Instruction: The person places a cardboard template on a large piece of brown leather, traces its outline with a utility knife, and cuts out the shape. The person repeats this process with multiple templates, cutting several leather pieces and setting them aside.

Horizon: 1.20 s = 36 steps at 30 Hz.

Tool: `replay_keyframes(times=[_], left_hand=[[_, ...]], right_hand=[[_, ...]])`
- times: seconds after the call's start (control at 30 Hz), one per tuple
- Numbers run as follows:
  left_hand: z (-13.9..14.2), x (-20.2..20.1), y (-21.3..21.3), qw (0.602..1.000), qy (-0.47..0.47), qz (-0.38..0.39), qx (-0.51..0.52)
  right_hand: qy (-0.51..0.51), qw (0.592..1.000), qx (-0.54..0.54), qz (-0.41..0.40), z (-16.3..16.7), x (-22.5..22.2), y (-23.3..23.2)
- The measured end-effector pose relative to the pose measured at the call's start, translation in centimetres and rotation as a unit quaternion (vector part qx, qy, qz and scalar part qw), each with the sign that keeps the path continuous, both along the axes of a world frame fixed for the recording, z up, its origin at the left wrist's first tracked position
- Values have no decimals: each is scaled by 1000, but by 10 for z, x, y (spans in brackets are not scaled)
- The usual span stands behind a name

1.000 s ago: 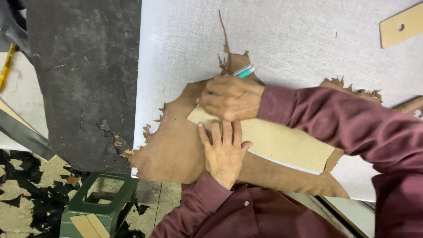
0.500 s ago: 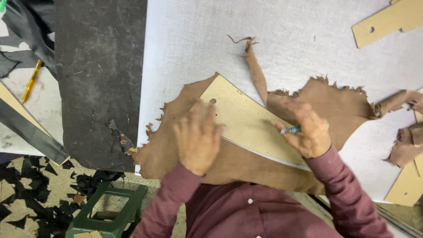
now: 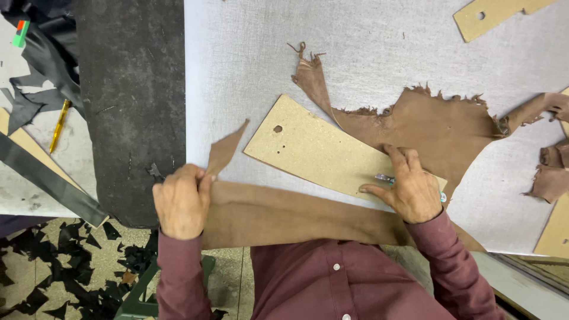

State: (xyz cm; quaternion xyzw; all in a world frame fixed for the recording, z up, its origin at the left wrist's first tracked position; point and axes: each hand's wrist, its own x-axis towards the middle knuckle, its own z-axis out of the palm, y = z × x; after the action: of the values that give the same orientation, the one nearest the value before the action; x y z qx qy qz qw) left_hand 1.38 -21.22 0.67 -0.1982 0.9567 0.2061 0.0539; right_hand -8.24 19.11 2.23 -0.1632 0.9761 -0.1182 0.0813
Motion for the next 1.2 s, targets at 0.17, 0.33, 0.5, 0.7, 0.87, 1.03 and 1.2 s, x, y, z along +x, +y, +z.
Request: replay_keyframes(times=[0.17, 0.33, 0.5, 0.7, 0.87, 1.03, 1.2], left_hand=[[-7, 21, 30, 988, 86, -16, -125], [-12, -25, 64, 962, 232, -102, -97], [-17, -80, 77, 982, 139, -95, -81], [-17, -97, 52, 947, 114, -207, 216], [17, -113, -4, 944, 97, -45, 313], [12, -129, -32, 913, 76, -5, 400], [-9, -131, -44, 896, 53, -11, 440]], right_hand=[[7, 992, -129, 3, 11, -20, 26], [126, 971, -180, -88, 50, -32, 84], [113, 923, -248, -272, 56, -17, 131], [129, 940, -193, -249, 26, 8, 160], [108, 929, -196, -295, 30, 11, 163], [142, 923, -256, -248, 40, 9, 150], [25, 921, -311, -232, 39, 2, 128]])
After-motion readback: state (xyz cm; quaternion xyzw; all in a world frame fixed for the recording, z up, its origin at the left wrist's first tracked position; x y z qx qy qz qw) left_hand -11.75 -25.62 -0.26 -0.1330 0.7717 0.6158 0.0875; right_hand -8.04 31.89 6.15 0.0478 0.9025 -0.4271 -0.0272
